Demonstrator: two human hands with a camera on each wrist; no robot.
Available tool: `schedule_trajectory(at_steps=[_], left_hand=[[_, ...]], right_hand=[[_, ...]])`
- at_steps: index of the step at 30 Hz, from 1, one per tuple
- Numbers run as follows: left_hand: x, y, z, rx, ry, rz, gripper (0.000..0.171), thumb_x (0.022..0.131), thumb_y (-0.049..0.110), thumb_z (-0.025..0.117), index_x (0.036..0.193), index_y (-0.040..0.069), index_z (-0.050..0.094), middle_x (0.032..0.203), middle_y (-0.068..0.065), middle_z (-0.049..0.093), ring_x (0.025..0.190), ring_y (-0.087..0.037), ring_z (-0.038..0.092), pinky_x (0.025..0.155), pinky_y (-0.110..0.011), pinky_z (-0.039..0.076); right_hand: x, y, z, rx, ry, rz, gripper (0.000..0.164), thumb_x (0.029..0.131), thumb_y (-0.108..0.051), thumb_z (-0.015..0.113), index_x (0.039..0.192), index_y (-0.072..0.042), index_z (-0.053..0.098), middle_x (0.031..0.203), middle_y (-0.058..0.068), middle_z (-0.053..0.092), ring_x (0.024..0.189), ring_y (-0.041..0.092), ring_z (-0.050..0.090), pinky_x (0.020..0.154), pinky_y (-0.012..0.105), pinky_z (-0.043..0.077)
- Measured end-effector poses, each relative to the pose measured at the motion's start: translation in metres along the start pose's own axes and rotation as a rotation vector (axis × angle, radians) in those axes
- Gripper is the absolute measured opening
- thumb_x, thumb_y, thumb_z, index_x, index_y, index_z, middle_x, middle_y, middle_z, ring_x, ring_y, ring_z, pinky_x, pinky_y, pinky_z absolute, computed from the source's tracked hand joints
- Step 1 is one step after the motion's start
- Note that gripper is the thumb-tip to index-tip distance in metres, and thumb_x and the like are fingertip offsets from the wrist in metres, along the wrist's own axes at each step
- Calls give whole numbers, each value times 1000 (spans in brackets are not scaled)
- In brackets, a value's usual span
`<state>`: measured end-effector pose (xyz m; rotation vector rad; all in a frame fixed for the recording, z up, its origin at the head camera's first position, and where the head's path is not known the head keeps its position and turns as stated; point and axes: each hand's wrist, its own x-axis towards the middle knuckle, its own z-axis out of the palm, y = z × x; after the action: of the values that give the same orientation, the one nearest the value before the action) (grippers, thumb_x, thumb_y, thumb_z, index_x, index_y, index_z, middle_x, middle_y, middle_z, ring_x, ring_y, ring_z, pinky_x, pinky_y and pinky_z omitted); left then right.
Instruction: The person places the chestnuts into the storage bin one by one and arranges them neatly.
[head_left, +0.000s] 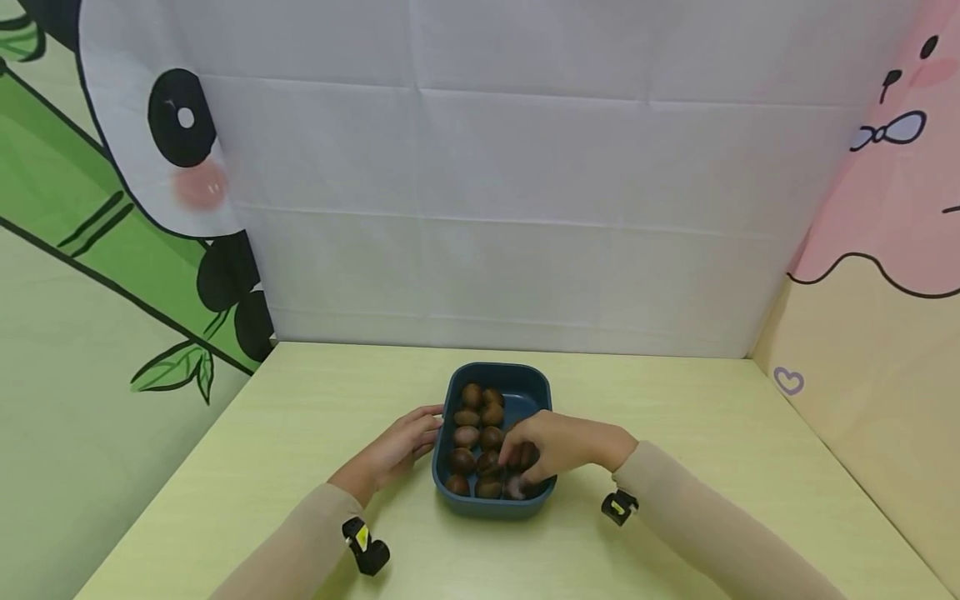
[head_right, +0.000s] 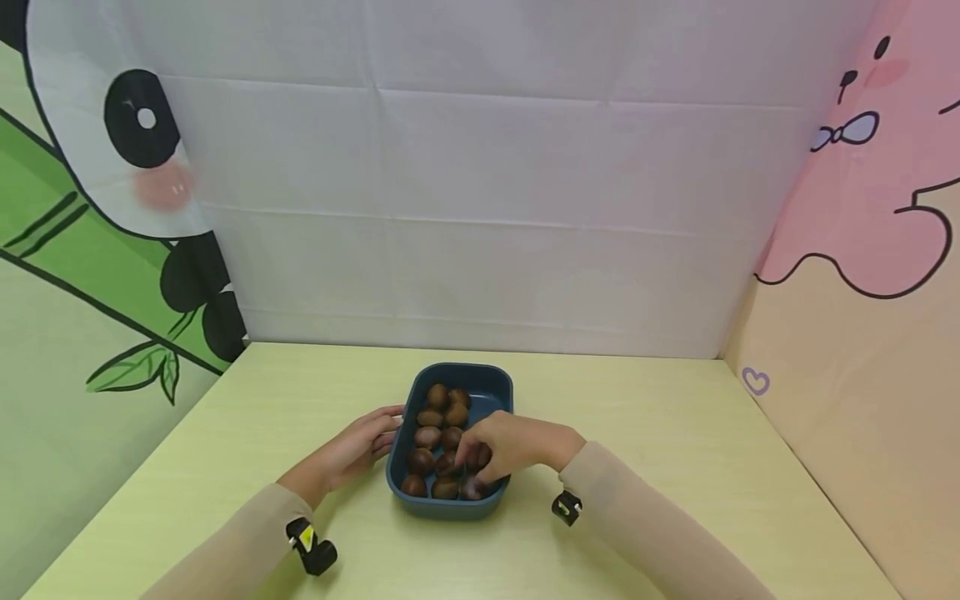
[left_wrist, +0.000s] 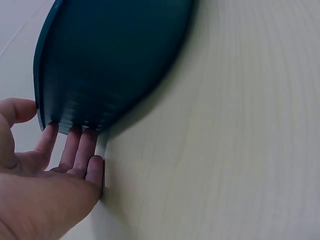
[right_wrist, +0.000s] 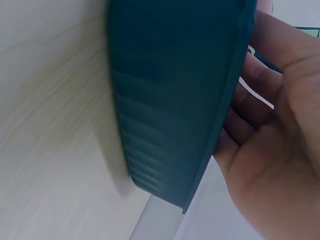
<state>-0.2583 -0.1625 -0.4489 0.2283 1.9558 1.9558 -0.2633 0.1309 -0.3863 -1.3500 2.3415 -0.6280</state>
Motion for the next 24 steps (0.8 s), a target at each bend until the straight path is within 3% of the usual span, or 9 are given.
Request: schedule_trajectory(at_steps=[5,11,24], left_hand=[[1,1,-1,-6,18,-11,56,104,21,45,153,-1,31,148,-24,45,136,-35,45,117,-48,27],[2,1,-2,-5,11,-17,57,103,20,44,153,-2,29,148,-25,45,134,-33,47,116,-49,28],[5,7,-2,32,27,-9,53,103,19,44,152,0,33,142,-25,51,131,-34,51,111,-47,36]], right_hand=[[-6,5,-6,-14,73,-4,25,91,-15,75,115,-11,71,106,-1,69,95,10,66,84,31,55],[-17,13,-15,-19,156,-18,24,93,-17,73,116,-10,71,111,2,69,99,19,67,87,37,55],[-54,32,-21,-69,284,55,21,94,-15,70,115,-12,71,112,-1,68,98,17,66,90,43,53]])
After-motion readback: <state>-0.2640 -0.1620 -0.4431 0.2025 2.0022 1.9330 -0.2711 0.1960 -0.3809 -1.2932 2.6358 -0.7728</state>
